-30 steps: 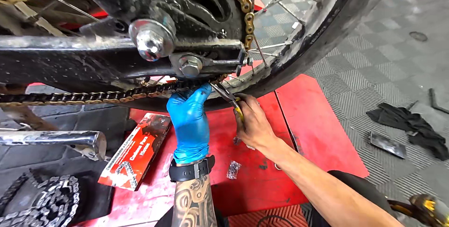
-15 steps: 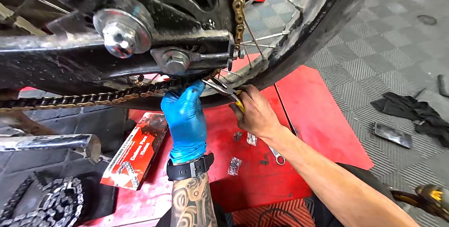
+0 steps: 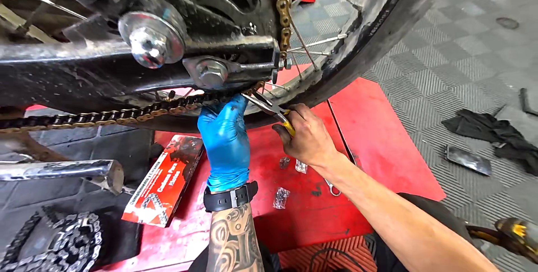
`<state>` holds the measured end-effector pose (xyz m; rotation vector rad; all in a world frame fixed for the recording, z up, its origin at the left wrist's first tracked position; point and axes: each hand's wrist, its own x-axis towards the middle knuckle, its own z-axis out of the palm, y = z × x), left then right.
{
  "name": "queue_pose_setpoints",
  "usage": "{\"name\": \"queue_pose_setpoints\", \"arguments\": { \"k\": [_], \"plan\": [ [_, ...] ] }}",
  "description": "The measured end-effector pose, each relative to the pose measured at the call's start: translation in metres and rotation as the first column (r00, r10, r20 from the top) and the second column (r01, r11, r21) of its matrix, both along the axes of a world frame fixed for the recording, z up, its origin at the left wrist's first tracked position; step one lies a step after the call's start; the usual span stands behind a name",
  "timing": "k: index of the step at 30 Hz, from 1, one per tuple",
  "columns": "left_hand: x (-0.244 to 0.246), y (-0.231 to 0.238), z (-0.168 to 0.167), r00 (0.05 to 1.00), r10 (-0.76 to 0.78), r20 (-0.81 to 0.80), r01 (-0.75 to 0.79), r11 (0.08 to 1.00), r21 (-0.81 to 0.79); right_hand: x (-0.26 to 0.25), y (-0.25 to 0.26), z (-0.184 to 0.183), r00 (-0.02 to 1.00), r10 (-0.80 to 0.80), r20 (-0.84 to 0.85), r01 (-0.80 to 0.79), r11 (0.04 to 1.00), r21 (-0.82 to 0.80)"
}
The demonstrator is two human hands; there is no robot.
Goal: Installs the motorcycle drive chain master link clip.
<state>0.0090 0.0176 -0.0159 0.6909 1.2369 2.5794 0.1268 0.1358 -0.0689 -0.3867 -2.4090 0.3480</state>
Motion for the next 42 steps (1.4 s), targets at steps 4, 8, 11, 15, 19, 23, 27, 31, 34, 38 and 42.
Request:
{"name": "queue_pose_setpoints", "arguments": {
  "k": [4, 8, 11, 15, 19, 23, 27, 31, 34, 38, 42],
  "plan": [
    [0.004, 0.001, 0.004, 0.997, 0.062, -0.036, -0.065, 0.995, -0.071, 0.004, -0.001, 0.004, 1.0, -0.006, -0.003, 0.006, 1.0, 0.01],
    [0.006, 0.004, 0.004, 0.992, 0.119, -0.049, -0.123, 0.987, -0.099, 0.006, 0.0, 0.006, 1.0, 0.001, 0.002, -0.001, 1.0, -0.002],
    [0.008, 0.006, 0.004, 0.987, 0.148, -0.063, -0.154, 0.983, -0.104, 0.009, 0.0, 0.008, 0.999, 0.029, 0.035, -0.027, 0.999, -0.039],
    [0.011, 0.009, 0.007, 0.974, 0.203, -0.099, -0.214, 0.97, -0.117, 0.013, -0.006, 0.013, 0.992, 0.025, 0.122, -0.018, 0.998, -0.059],
    [0.012, 0.011, 0.007, 0.97, 0.223, -0.095, -0.234, 0.964, -0.128, 0.018, -0.005, 0.022, 0.982, 0.037, 0.187, -0.018, 0.995, -0.101],
    [0.014, 0.01, 0.008, 0.964, 0.234, -0.126, -0.252, 0.955, -0.155, 0.048, -0.012, 0.05, 0.965, 0.083, 0.247, -0.015, 0.964, -0.266],
    [0.015, 0.01, 0.012, 0.964, 0.234, -0.124, -0.252, 0.955, -0.156, 0.078, -0.022, 0.079, 0.935, 0.208, 0.287, -0.026, 0.849, -0.528],
    [0.007, 0.008, -0.002, 0.96, 0.222, -0.171, -0.247, 0.958, -0.144, 0.087, -0.023, 0.089, 0.867, 0.459, 0.194, -0.121, 0.571, -0.812],
    [-0.017, 0.004, -0.038, 0.932, 0.219, -0.291, -0.267, 0.953, -0.14, 0.085, -0.022, 0.093, 0.804, 0.587, 0.088, -0.158, 0.354, -0.922],
    [-0.012, 0.003, -0.032, 0.939, 0.242, -0.246, -0.292, 0.936, -0.196, 0.081, -0.025, 0.098, 0.794, 0.609, 0.003, -0.133, 0.178, -0.975],
    [-0.013, 0.002, -0.034, 0.947, 0.214, -0.239, -0.26, 0.948, -0.183, 0.079, -0.027, 0.091, 0.802, 0.587, -0.108, -0.189, 0.079, -0.979]
  ]
}}
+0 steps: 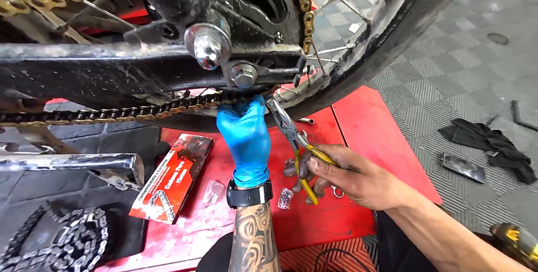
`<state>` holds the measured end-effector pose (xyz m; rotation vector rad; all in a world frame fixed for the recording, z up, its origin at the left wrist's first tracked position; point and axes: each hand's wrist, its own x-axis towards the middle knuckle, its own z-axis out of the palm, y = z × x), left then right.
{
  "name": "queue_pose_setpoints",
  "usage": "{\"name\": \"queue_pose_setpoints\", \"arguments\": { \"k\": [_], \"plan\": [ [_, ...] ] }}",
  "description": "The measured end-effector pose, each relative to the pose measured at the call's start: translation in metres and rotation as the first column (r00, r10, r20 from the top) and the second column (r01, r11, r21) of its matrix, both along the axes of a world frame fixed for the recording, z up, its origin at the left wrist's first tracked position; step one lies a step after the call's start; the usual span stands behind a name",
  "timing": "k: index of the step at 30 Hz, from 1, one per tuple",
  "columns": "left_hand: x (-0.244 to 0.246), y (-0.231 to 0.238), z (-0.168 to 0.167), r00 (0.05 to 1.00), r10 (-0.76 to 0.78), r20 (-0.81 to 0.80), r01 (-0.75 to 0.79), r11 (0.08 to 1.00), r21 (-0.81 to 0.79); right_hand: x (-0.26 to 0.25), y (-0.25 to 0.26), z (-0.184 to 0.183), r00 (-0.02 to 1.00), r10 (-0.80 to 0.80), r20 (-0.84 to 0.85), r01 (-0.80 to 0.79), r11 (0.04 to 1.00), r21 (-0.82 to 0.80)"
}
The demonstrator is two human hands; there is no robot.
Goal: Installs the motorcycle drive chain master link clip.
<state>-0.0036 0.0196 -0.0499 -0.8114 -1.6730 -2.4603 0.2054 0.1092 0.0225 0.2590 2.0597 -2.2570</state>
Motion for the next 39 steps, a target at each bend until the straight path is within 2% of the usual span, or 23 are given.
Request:
{"name": "queue_pose_setpoints", "arguments": {
  "k": [3, 6, 8, 14, 15, 18, 21, 22, 33, 36, 39],
  "plan": [
    [-0.006, 0.0, -0.007, 0.996, -0.068, -0.058, 0.072, 0.996, 0.061, 0.001, -0.001, -0.005, 1.0, -0.006, -0.028, 0.003, 0.996, -0.086],
    [0.018, 0.004, 0.033, 0.991, -0.065, 0.113, 0.054, 0.994, 0.099, 0.001, -0.001, -0.008, 0.999, -0.001, -0.049, -0.005, 0.991, -0.132],
    [0.027, 0.004, 0.048, 0.983, -0.06, 0.173, 0.043, 0.994, 0.101, 0.001, -0.001, -0.008, 0.999, -0.007, -0.047, 0.001, 0.99, -0.143],
    [0.028, 0.005, 0.048, 0.98, -0.046, 0.195, 0.028, 0.995, 0.095, 0.002, -0.005, -0.003, 0.998, -0.04, -0.047, 0.036, 0.995, -0.088],
    [0.025, 0.005, 0.043, 0.984, -0.056, 0.171, 0.04, 0.995, 0.096, 0.002, -0.007, -0.001, 0.998, -0.054, -0.035, 0.051, 0.996, -0.076],
    [0.003, 0.002, 0.006, 0.992, -0.12, -0.044, 0.124, 0.984, 0.128, 0.003, -0.012, 0.006, 0.993, -0.11, 0.04, 0.115, 0.982, -0.149],
    [0.027, 0.005, 0.044, 0.982, -0.05, 0.184, 0.034, 0.995, 0.09, 0.002, -0.019, 0.012, 0.975, -0.186, 0.126, 0.212, 0.945, -0.247],
    [0.03, 0.006, 0.049, 0.979, -0.036, 0.201, 0.019, 0.996, 0.089, 0.002, -0.022, 0.014, 0.968, -0.204, 0.145, 0.237, 0.934, -0.266],
    [0.033, 0.006, 0.047, 0.98, -0.031, 0.198, 0.016, 0.997, 0.074, -0.012, -0.032, 0.018, 0.931, -0.274, 0.242, 0.347, 0.871, -0.348],
    [0.044, -0.001, 0.043, 0.981, -0.029, 0.192, 0.036, 0.999, -0.037, -0.016, -0.028, 0.025, 0.946, -0.251, 0.205, 0.301, 0.914, -0.271],
    [0.038, 0.0, 0.045, 0.98, -0.046, 0.192, 0.042, 0.999, 0.025, 0.008, -0.027, 0.022, 0.982, -0.151, 0.115, 0.171, 0.967, -0.187]
  ]
}}
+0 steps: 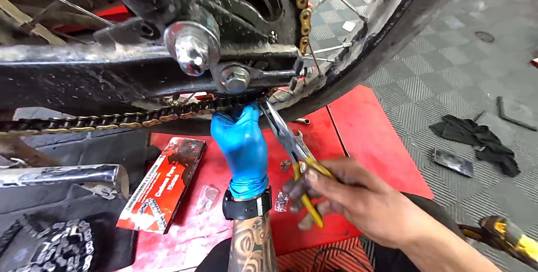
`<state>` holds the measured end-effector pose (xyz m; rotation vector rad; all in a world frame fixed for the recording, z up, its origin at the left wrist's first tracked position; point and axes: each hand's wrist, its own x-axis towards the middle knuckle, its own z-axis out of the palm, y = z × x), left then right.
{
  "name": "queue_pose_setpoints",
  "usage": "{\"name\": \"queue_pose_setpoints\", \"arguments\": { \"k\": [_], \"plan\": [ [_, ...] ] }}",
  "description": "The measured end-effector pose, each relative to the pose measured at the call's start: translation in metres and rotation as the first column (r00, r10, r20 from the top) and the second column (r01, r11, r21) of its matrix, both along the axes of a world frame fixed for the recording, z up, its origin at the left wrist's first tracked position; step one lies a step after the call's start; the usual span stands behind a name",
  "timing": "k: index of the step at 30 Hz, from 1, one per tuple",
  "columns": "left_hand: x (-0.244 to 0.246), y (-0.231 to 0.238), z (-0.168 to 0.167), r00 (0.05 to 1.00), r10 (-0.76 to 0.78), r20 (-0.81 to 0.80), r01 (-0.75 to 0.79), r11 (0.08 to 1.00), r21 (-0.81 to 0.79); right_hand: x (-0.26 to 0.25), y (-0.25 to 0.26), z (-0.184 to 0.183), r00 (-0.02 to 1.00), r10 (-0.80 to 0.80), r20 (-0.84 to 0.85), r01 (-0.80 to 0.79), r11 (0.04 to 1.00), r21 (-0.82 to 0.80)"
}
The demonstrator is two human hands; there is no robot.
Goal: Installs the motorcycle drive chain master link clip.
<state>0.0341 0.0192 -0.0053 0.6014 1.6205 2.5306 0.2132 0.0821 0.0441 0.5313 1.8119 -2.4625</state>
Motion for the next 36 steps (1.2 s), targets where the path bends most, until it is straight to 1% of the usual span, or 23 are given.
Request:
{"name": "queue_pose_setpoints", "arguments": {
  "k": [1, 3, 7, 8, 11, 16, 24, 28, 31, 36],
  "plan": [
    [-0.004, 0.004, 0.002, 1.0, 0.011, 0.01, -0.011, 0.998, 0.056, 0.009, -0.001, -0.003, 1.0, 0.013, -0.021, -0.013, 1.0, 0.012],
    [-0.005, 0.008, 0.003, 1.0, 0.014, 0.015, -0.015, 0.996, 0.084, 0.018, -0.001, -0.007, 0.999, 0.011, -0.047, -0.011, 1.0, 0.017],
    [-0.002, 0.0, 0.0, 0.999, -0.015, -0.032, 0.015, 1.0, -0.007, 0.009, -0.004, -0.007, 1.0, -0.02, -0.018, 0.02, 0.999, -0.025],
    [-0.002, 0.0, 0.0, 0.999, -0.013, -0.033, 0.013, 1.0, -0.008, 0.007, -0.004, -0.006, 1.0, -0.026, -0.007, 0.026, 0.999, -0.021],
    [-0.007, 0.005, 0.002, 1.0, -0.007, -0.025, 0.009, 0.998, 0.058, 0.001, -0.005, -0.003, 0.999, -0.039, 0.003, 0.039, 0.999, 0.026],
    [-0.008, 0.003, 0.002, 1.0, -0.023, 0.0, 0.023, 0.998, 0.058, -0.003, -0.002, 0.002, 0.999, -0.049, 0.009, 0.048, 0.996, 0.079],
    [-0.009, 0.002, 0.004, 0.999, -0.041, 0.032, 0.039, 0.998, 0.051, -0.002, 0.008, 0.006, 1.0, 0.0, 0.009, 0.0, 0.997, 0.082],
    [-0.01, 0.001, 0.004, 0.996, -0.069, 0.057, 0.064, 0.995, 0.078, -0.002, 0.009, 0.006, 1.0, -0.008, 0.011, 0.007, 0.999, 0.052],
    [-0.01, -0.002, 0.001, 0.993, -0.114, 0.016, 0.112, 0.991, 0.069, -0.003, 0.009, 0.006, 1.0, -0.013, 0.018, 0.013, 1.0, 0.012],
    [-0.012, -0.004, 0.0, 0.993, -0.117, -0.027, 0.118, 0.993, 0.025, -0.002, 0.009, 0.004, 1.0, -0.015, 0.027, 0.018, 0.993, -0.114]
  ]
}}
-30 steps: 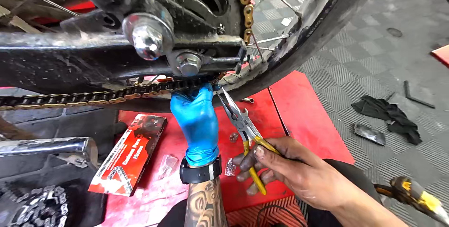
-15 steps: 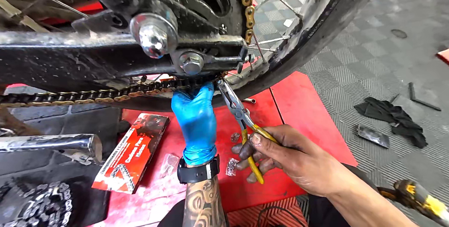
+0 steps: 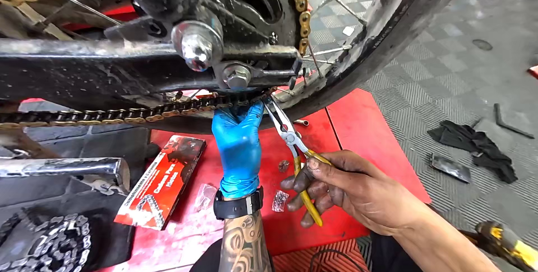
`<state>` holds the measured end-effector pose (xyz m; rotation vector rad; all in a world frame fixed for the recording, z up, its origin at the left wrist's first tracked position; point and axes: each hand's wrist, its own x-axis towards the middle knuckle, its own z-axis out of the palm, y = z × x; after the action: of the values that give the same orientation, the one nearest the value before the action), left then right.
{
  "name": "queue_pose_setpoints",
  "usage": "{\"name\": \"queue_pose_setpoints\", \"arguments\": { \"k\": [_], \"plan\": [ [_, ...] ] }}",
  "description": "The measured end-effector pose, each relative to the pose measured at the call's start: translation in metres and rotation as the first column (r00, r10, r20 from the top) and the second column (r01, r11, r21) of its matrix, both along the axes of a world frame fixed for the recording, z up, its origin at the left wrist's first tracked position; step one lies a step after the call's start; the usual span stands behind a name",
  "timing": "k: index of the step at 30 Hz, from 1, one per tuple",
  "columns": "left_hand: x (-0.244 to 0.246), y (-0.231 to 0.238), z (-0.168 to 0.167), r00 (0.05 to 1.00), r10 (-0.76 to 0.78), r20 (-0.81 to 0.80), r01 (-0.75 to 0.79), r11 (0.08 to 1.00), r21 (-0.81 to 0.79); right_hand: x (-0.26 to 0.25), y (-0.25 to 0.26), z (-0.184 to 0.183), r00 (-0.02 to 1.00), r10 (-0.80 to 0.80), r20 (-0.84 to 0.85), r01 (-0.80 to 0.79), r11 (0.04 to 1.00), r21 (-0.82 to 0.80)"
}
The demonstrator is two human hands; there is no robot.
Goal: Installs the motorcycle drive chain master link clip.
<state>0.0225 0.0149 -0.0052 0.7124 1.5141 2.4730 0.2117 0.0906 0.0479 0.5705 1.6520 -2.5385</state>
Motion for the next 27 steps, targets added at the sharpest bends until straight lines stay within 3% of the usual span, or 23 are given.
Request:
{"name": "queue_pose_setpoints", "arguments": {
  "k": [5, 8, 10, 13, 15, 19, 27],
  "plan": [
    [0.001, 0.001, -0.001, 1.0, 0.013, -0.001, -0.013, 1.0, 0.013, 0.0, 0.0, -0.002, 1.0, 0.011, -0.023, -0.01, 0.999, 0.04],
    [0.001, 0.001, -0.001, 1.0, 0.008, 0.003, -0.008, 1.0, 0.014, 0.007, -0.001, -0.005, 1.0, 0.02, -0.009, -0.016, 0.955, 0.296],
    [0.0, 0.001, -0.002, 1.0, -0.012, 0.021, 0.011, 0.999, 0.036, 0.013, -0.002, -0.017, 0.998, -0.056, 0.028, 0.027, 0.789, 0.614],
    [-0.001, -0.002, -0.003, 0.995, -0.044, 0.092, 0.037, 0.997, 0.069, 0.011, -0.005, -0.05, 0.972, -0.232, -0.042, 0.135, 0.404, 0.905],
    [-0.001, -0.003, -0.002, 0.99, -0.05, 0.13, 0.042, 0.997, 0.064, 0.002, -0.002, -0.068, 0.962, -0.248, -0.116, 0.177, 0.244, 0.953],
    [-0.001, -0.004, -0.001, 0.989, -0.045, 0.14, 0.039, 0.998, 0.045, -0.022, 0.009, -0.093, 0.95, -0.184, -0.251, 0.269, 0.082, 0.959],
    [-0.004, -0.006, -0.004, 0.986, -0.052, 0.157, 0.042, 0.997, 0.062, -0.048, 0.017, -0.107, 0.909, -0.124, -0.398, 0.403, 0.016, 0.915]
  ]
}}
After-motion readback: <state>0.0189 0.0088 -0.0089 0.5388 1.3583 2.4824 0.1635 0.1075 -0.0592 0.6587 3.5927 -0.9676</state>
